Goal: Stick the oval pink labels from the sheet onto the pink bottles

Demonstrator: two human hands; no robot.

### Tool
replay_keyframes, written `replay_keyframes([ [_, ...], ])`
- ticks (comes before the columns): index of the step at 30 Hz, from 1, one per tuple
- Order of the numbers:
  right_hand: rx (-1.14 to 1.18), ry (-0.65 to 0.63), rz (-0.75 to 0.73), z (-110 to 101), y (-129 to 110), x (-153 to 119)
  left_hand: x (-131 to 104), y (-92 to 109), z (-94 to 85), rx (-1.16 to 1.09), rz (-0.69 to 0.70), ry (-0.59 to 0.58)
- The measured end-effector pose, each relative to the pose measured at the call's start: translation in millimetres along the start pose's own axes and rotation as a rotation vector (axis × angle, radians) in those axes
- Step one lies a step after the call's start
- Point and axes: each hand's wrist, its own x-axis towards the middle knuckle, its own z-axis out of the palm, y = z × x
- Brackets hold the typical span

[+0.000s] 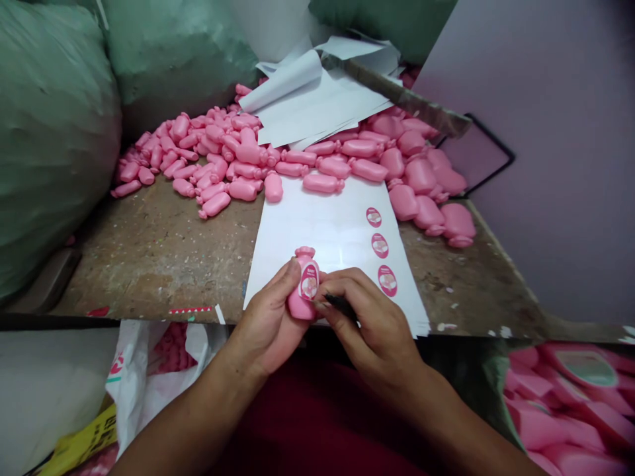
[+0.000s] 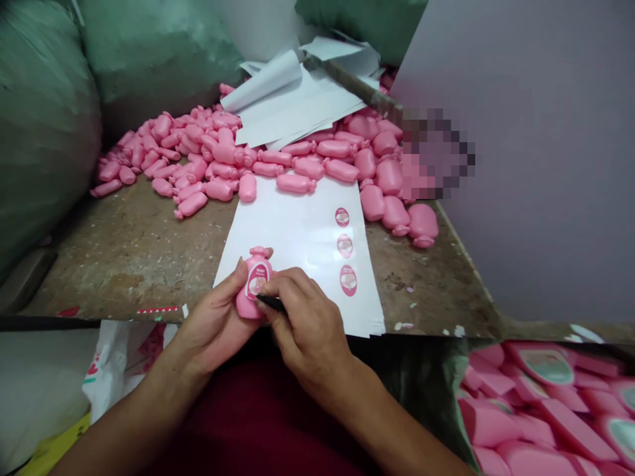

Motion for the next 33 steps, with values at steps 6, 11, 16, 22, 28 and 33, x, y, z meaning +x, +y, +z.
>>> replay_keyframes([
  [6, 0.051, 0.016, -0.025, -3.9, -2.5, 3.7, -1.3, 0.7, -4.0, 0.006, -0.019, -0.042],
  [11, 0.059, -0.012, 0.021, -8.9, -5.4, 6.7, -0.7, 2.4, -12.9, 0.084, -0.029, -0.085],
  [16, 0.124, -0.045, 0.141, -12.7, -8.9, 8.3, -1.9, 4.7, -15.7, 0.118, -0.056, -0.092],
  [22, 0.077, -0.058, 0.124, -14.7, -7.6, 5.9, -1.9, 8.0, -16.5, 0.113, -0.074, -0.098],
  [28, -0.2, -0.094, -0.216, -14.0, -1.8, 4.3, -4.1, 10.2, -4.5, 0.024, -0.122, -0.043],
  [33, -0.288, 0.018, -0.327, -5.8, -1.7, 2.3, -6.1, 9.4, 0.4, -0.011, -0.129, -0.001],
])
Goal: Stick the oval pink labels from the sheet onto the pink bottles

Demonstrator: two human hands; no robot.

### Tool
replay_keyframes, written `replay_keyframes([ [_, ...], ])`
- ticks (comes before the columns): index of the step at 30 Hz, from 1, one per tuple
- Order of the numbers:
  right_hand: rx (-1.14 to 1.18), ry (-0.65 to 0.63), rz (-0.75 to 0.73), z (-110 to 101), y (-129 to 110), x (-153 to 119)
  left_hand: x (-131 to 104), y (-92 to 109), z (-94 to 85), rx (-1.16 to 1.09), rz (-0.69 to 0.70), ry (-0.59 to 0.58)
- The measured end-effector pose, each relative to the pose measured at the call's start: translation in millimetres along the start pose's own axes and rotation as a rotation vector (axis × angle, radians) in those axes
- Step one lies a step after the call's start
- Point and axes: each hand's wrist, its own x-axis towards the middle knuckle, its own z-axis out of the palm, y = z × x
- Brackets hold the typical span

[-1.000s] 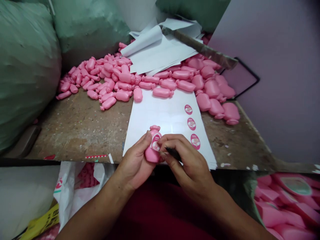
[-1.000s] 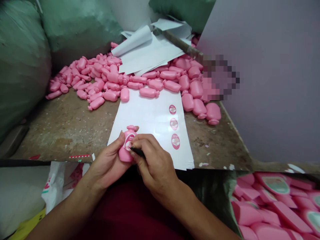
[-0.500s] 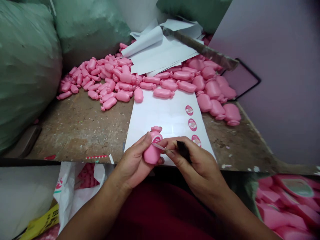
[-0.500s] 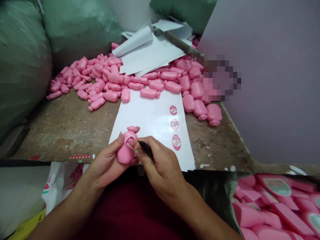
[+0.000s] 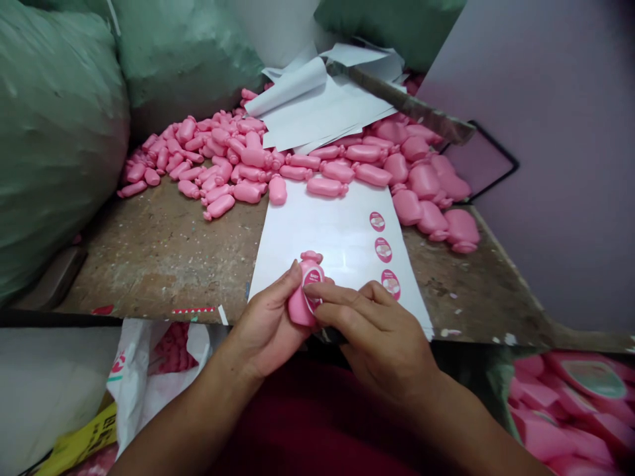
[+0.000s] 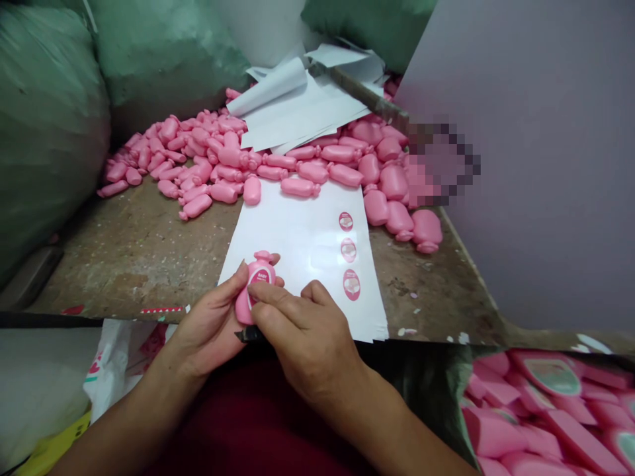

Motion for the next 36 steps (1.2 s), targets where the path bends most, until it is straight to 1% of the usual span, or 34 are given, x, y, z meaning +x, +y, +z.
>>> replay_keyframes([
  [2, -0.013, 0.029, 0.007, 2.3, -2.0, 0.1, -0.1, -0.3, -1.4, -0.004, -0.005, -0.006],
  [5, -0.045, 0.038, 0.004, 3.2, -3.4, 0.6, -0.5, -0.1, -2.1, 0.008, 0.005, 0.0],
  [10, -0.084, 0.001, -0.04, 2.5, -1.2, -0.8, -2.3, 0.4, 3.3, 0.043, 0.033, 0.101],
  [12, -0.104, -0.016, -0.068, 2.5, -0.1, -1.4, -2.4, 0.4, 4.9, 0.044, 0.038, 0.121],
  [19, -0.115, -0.032, -0.117, 2.1, 1.0, 3.2, 0.8, -0.7, 2.4, 0.063, 0.048, 0.135],
  [23, -0.105, -0.048, -0.137, 1.9, 2.7, 3.6, 2.7, -3.2, -1.2, 0.083, 0.095, 0.129],
  [27, -0.09, -0.046, -0.142, 1.0, 4.6, 1.0, 3.5, -4.8, 0.3, 0.069, 0.118, 0.159],
  [31, -0.084, -0.096, -0.16, -1.0, 4.2, -0.9, 3.6, -4.8, 2.6, 0.077, 0.157, 0.184],
  [33, -0.079, -0.112, -0.162, -2.2, 2.2, -3.1, 4.1, -4.6, 1.4, 0.09, 0.175, 0.181],
  [36, -0.034, -0.13, -0.15, -4.0, -1.5, -10.8, 5.9, -3.6, -3.3, 0.111, 0.152, 0.187],
])
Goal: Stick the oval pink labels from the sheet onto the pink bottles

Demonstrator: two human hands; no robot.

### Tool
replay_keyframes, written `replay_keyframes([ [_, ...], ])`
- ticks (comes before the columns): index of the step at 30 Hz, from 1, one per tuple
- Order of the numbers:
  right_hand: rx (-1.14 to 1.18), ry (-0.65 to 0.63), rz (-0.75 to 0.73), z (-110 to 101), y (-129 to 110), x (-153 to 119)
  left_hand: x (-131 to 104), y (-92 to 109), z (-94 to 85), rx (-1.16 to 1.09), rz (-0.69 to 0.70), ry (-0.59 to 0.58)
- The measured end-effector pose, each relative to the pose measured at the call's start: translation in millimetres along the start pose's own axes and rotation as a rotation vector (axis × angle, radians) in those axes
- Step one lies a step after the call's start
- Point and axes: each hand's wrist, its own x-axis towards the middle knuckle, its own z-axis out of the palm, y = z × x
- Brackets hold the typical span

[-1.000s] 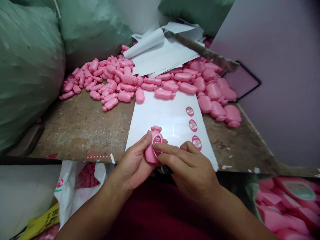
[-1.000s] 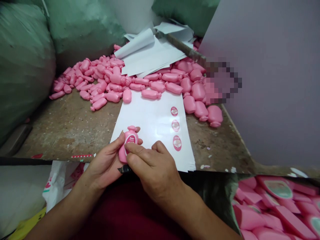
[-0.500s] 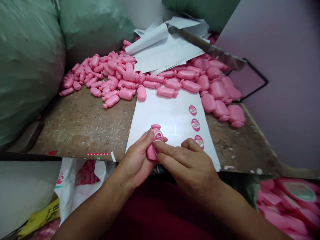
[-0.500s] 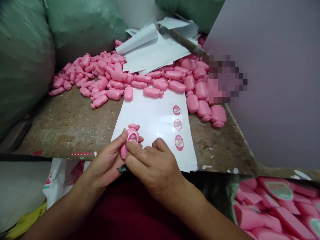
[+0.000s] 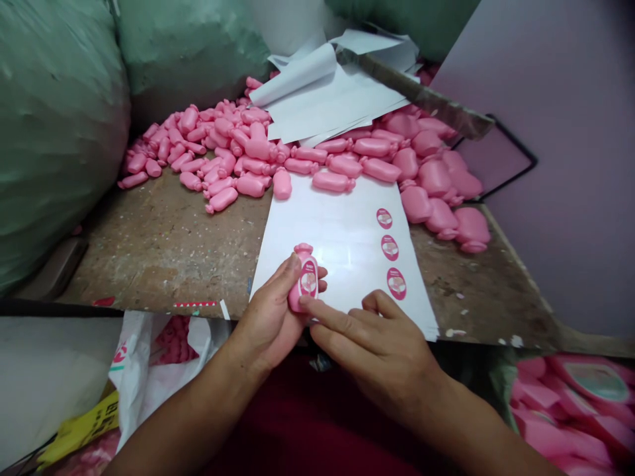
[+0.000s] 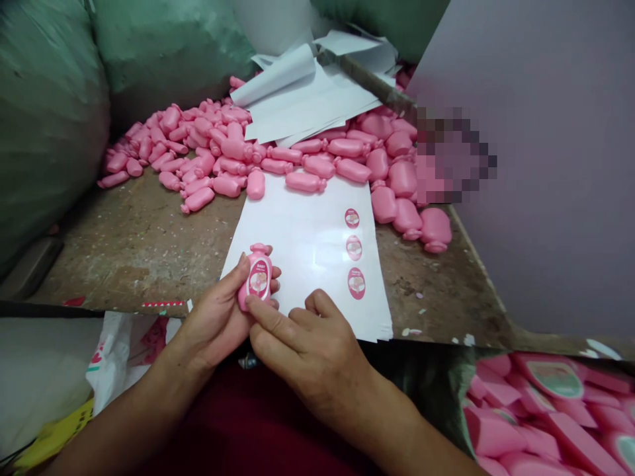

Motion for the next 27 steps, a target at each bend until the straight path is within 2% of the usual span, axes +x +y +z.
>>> replay_keyframes([
  [3, 0.07, 0.039, 0.057, -1.4, -1.7, -9.9, 2.6, 1.2, -5.1, 0.013, -0.001, -0.015],
  [5, 0.145, 0.065, 0.163, -3.1, 0.0, -13.9, 2.9, 2.2, -7.5, 0.003, 0.013, -0.048],
  [9, 0.398, 0.118, 0.624, -6.6, 5.3, -7.9, -1.3, 2.5, -9.0, 0.002, 0.012, -0.101],
  [11, 0.52, 0.161, 0.786, -6.7, 6.8, -0.2, -4.2, 1.5, -9.1, 0.038, 0.024, -0.116],
  [17, 0.752, 0.173, 0.861, -0.5, 8.7, 11.4, -8.2, -3.6, -12.3, 0.144, 0.085, -0.184],
  [23, 0.764, 0.171, 0.932, 5.6, 11.7, 5.2, -7.9, -5.9, -13.5, 0.273, 0.144, -0.174],
  [27, 0.762, 0.189, 0.975, 7.2, 11.5, 10.4, -9.0, -6.4, -16.0, 0.31, 0.109, -0.21],
])
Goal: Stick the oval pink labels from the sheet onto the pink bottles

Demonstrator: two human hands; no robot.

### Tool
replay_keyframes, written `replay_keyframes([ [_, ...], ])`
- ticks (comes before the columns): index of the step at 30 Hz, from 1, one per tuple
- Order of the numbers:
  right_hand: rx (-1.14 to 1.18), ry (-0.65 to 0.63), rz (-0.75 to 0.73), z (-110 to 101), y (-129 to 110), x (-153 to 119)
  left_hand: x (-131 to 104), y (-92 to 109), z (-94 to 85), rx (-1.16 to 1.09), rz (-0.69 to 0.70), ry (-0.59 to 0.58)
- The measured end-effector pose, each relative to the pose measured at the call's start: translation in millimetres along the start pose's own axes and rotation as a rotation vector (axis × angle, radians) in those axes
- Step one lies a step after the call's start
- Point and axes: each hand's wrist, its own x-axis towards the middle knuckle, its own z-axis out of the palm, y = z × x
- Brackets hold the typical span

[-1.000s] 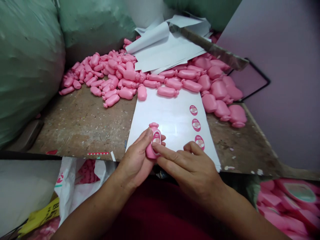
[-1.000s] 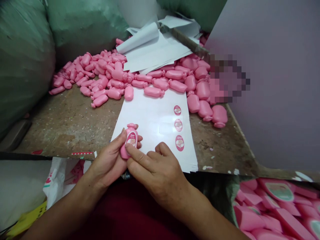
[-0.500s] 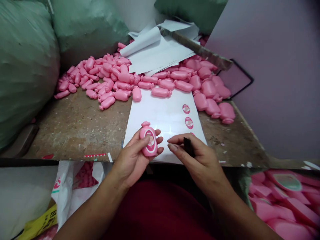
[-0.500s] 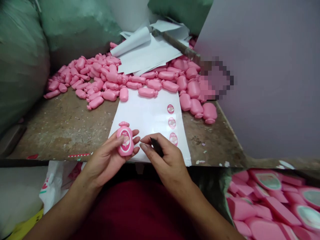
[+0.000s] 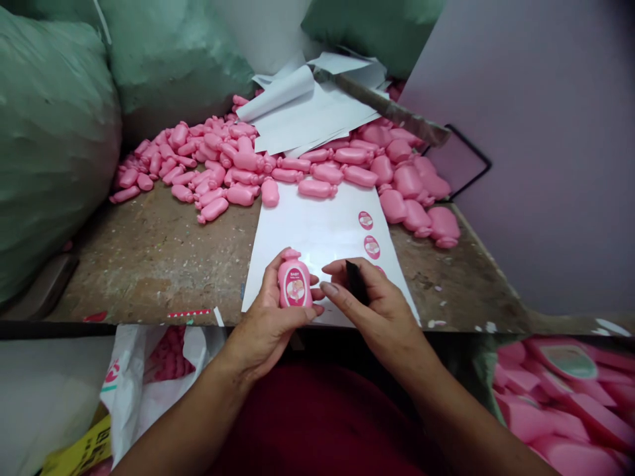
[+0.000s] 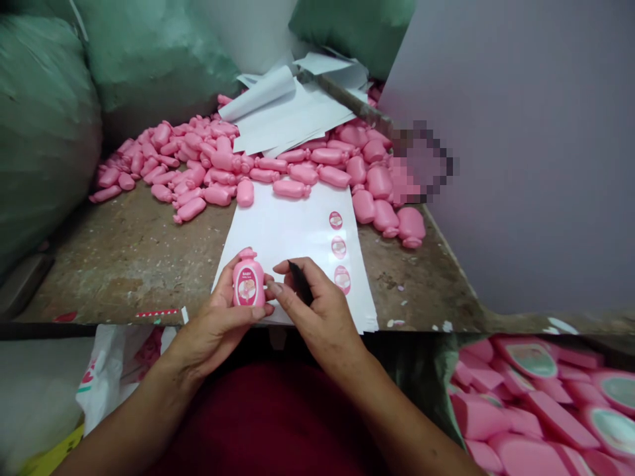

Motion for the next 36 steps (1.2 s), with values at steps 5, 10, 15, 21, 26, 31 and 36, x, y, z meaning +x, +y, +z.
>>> replay_keyframes([
  [5, -0.065, -0.012, 0.002, 6.0, -3.2, 12.3, -3.3, -1.7, 1.2, -0.011, -0.073, -0.088],
  [10, 0.008, -0.09, 0.036, 5.6, -2.4, 24.2, -0.5, -4.6, 0.0, 0.066, -0.098, -0.084],
  [15, -0.112, -0.026, 0.048, -3.6, 2.7, 26.9, -30.1, 28.3, -60.6, 0.47, -0.171, -0.117],
  [21, -0.235, 0.055, 0.07, -24.2, 22.9, 36.4, -101.5, 94.6, -148.6, 1.312, -0.226, 0.213],
  [26, -0.324, 0.078, 0.014, -25.7, 27.7, 34.5, -19.8, 112.3, -145.1, 1.601, 0.304, 0.491],
  [31, -0.418, 0.2, -0.03, -40.4, 33.5, 25.1, 105.0, 119.8, -133.4, 1.689, 0.467, 0.577],
  [36, -0.554, 0.138, -0.077, -52.6, 34.0, 10.9, 139.0, 119.8, -143.3, 1.743, 0.457, 0.543],
])
